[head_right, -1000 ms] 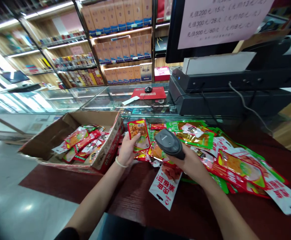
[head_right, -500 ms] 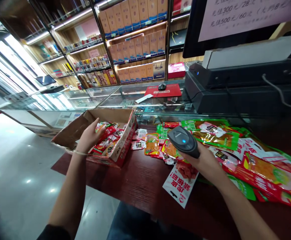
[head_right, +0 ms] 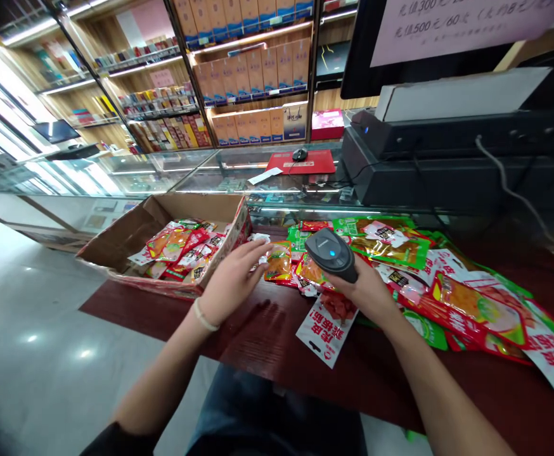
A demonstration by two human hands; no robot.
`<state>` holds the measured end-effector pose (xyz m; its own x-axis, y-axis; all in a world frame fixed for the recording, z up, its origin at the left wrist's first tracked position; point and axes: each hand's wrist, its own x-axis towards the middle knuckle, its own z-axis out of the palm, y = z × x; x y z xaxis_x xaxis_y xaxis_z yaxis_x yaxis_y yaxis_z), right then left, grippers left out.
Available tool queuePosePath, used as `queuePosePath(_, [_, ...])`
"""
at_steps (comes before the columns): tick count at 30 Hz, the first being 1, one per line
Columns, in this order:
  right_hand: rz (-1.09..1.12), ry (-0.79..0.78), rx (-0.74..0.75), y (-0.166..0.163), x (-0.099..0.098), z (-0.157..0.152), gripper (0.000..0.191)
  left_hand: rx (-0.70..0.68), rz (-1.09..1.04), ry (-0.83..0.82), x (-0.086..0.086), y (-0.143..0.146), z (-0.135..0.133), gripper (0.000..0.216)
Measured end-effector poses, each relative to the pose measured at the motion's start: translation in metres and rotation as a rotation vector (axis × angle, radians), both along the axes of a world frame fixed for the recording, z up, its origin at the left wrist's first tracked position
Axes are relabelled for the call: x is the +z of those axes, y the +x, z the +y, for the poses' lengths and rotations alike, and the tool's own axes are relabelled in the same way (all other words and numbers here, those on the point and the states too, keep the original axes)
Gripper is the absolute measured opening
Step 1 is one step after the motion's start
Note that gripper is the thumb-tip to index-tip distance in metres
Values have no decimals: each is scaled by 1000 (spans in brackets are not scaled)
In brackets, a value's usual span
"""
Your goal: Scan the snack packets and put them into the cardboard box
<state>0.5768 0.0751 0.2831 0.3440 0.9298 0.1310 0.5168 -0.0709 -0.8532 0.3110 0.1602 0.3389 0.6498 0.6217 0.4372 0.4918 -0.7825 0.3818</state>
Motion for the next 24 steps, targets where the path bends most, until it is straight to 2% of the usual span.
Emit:
queuePosePath(2, [1, 6, -26, 0, 1, 0, 48, 63, 95, -48, -34, 13, 7, 43])
queuePosePath(5, [4, 4, -39, -1, 2, -1, 46, 247, 235, -74, -80, 22, 21, 55])
queuePosePath(8, [10, -7, -30, -2, 3, -1, 48, 331, 323, -83, -105, 24, 26, 56])
queuePosePath(11, [28, -2, -15, -2, 3, -2, 52, 348, 384, -49, -111, 24, 23, 50])
queuePosePath(18, [-7, 28, 2, 1, 2, -2, 48, 302, 442, 3, -100, 23, 19, 43])
queuePosePath(24, [-14, 37, 9, 2, 1, -2, 47, 364, 386, -103, -91, 18, 19, 34])
